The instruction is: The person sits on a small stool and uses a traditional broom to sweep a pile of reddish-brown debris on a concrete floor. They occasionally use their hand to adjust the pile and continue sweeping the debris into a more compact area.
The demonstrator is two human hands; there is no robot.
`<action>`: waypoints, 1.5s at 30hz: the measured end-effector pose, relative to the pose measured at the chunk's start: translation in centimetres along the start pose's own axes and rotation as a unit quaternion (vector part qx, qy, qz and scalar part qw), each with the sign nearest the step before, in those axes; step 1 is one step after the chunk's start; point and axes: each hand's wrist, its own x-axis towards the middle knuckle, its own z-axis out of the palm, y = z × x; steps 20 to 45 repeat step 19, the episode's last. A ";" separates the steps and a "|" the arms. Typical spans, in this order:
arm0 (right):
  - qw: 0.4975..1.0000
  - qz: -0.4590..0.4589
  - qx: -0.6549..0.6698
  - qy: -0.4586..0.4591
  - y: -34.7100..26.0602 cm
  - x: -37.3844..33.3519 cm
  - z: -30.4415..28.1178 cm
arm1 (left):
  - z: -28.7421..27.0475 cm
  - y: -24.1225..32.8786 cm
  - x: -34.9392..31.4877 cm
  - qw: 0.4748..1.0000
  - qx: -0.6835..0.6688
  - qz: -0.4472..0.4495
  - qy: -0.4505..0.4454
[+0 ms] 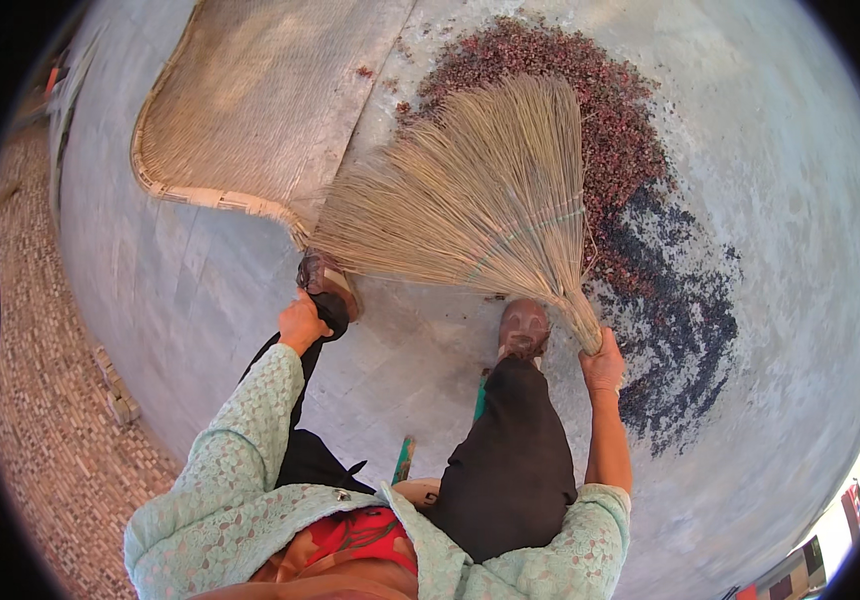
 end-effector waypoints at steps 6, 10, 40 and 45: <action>0.998 0.010 -0.066 -0.021 -0.2 0.3 -1.5 | -0.7 0.3 -0.5 1.000 0.012 -0.022 -0.010; 0.997 -0.039 0.054 0.046 -1.2 0.3 -1.7 | -0.8 0.5 -0.4 1.000 -0.004 -0.025 -0.017; 0.998 0.003 0.025 0.052 -1.9 0.8 -0.6 | -0.9 0.5 -0.3 0.998 -0.011 -0.040 -0.054; 0.998 0.003 0.025 0.052 -1.9 0.8 -0.6 | -0.9 0.5 -0.3 0.998 -0.011 -0.040 -0.054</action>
